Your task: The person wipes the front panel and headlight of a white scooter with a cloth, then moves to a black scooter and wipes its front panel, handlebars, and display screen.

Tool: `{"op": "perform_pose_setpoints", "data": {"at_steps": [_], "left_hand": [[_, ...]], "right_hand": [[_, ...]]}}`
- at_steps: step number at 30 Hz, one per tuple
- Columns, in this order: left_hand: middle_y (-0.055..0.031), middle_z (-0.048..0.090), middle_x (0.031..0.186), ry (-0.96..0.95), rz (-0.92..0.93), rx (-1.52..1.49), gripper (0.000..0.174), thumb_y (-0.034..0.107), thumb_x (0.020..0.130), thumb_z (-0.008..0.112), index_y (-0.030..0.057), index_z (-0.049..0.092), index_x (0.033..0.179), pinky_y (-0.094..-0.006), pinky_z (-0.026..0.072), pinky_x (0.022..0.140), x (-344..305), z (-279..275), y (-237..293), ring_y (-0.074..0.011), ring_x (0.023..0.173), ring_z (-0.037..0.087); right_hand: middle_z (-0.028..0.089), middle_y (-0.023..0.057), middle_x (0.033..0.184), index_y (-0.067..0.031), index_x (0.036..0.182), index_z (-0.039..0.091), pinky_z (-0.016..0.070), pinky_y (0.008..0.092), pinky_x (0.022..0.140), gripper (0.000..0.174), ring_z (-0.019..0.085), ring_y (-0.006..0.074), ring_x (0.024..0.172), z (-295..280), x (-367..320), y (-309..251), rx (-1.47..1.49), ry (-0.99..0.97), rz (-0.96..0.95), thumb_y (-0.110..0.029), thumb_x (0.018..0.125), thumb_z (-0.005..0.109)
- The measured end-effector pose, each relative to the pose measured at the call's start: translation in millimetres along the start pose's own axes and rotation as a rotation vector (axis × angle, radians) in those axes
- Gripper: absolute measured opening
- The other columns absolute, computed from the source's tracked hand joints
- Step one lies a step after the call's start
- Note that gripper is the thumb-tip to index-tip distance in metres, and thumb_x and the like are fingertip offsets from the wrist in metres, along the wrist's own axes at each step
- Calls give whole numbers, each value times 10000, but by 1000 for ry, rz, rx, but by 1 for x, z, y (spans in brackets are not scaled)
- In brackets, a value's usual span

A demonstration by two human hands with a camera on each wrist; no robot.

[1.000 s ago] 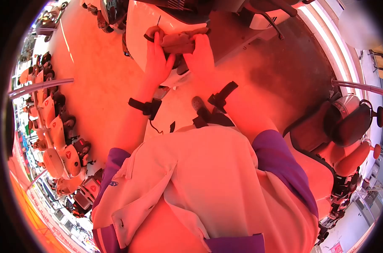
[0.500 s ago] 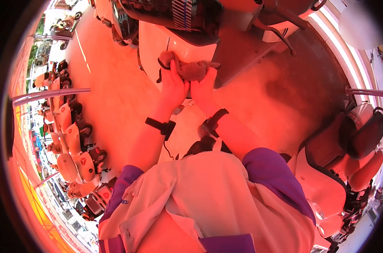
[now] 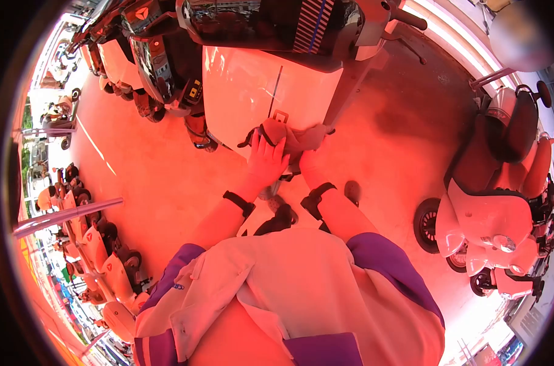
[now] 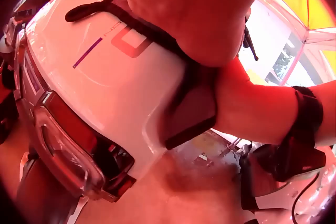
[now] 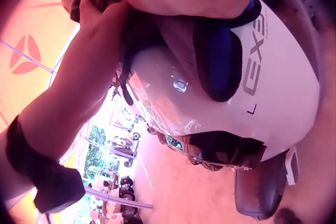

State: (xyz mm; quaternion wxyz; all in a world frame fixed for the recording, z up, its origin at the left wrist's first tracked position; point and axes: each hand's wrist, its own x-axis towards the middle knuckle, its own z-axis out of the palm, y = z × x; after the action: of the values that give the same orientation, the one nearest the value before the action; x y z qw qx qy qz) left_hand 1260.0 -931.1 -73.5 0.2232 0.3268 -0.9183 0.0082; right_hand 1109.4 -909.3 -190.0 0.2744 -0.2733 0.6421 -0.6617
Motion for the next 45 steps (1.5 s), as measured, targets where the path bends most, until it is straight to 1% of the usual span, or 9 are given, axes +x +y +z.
{"op": "perform_pose_setpoints", "data": {"at_steps": [4,9,14,20,25,31,34,40,45], "left_hand": [[-256,443,1378,-161,56,-73,694,268,881,640,-23,362,1447,-611,240,1154,0,-44,-25,-453,1323,398],[-292,383,1441,31,-122,-221,798,261,890,621,-66,224,1499,-630,207,1150,60,-58,-32,-492,1373,334],[-302,392,1428,114,-210,-194,762,233,886,598,-90,246,1479,-631,218,1144,105,-79,-48,-471,1397,319],[-242,417,1472,-418,-133,194,633,311,883,592,-91,480,1359,-604,203,1169,13,-68,-75,-392,1461,260],[-255,449,1437,-301,-189,188,585,306,882,584,-96,526,1303,-577,223,1171,-3,-65,-120,-412,1448,272],[-296,498,1307,67,-262,-248,536,208,853,597,-98,500,1282,-537,349,1081,52,-69,-205,-458,1318,394],[-282,528,1257,-26,-293,-603,533,123,844,596,-82,467,1318,-505,442,983,44,-66,-259,-463,1187,506],[-99,682,1044,72,-713,-1267,302,140,987,566,9,615,1255,-322,497,829,24,-87,-372,-200,899,635],[17,622,948,166,-754,-1556,198,78,986,565,12,655,1151,-187,424,682,52,-134,-443,-22,799,530]], "right_hand": [[531,220,1212,31,1216,484,444,405,940,445,554,321,1110,17,-19,-16,19,136,25,-325,958,552],[509,212,1202,18,1218,497,417,449,978,418,507,376,1138,41,-14,-171,-197,115,-193,-193,883,630],[500,199,1198,-9,1219,524,414,489,928,505,480,410,1064,45,41,-231,-847,-20,-731,-145,760,685],[527,85,1198,-76,1213,578,412,432,932,535,501,306,1109,62,-2,-194,-1028,-289,-912,-184,709,723],[522,91,1229,-59,1220,581,397,419,969,520,507,283,1161,99,-1,-200,-1027,-568,-988,-169,725,697],[466,65,1442,-60,1313,539,320,416,1113,591,437,227,1337,209,49,-240,-1188,-421,-1107,-171,753,690],[474,36,1451,-99,1323,544,310,416,1124,608,447,210,1336,261,48,-234,-1289,-306,-1013,-179,744,712],[581,21,1316,-120,1225,592,366,444,1058,523,526,239,1233,311,47,-202,-1278,-72,-906,-163,724,737],[633,117,1194,-66,1223,589,434,379,984,337,597,277,1131,389,37,-220,-690,-98,-269,-156,899,614]]}}
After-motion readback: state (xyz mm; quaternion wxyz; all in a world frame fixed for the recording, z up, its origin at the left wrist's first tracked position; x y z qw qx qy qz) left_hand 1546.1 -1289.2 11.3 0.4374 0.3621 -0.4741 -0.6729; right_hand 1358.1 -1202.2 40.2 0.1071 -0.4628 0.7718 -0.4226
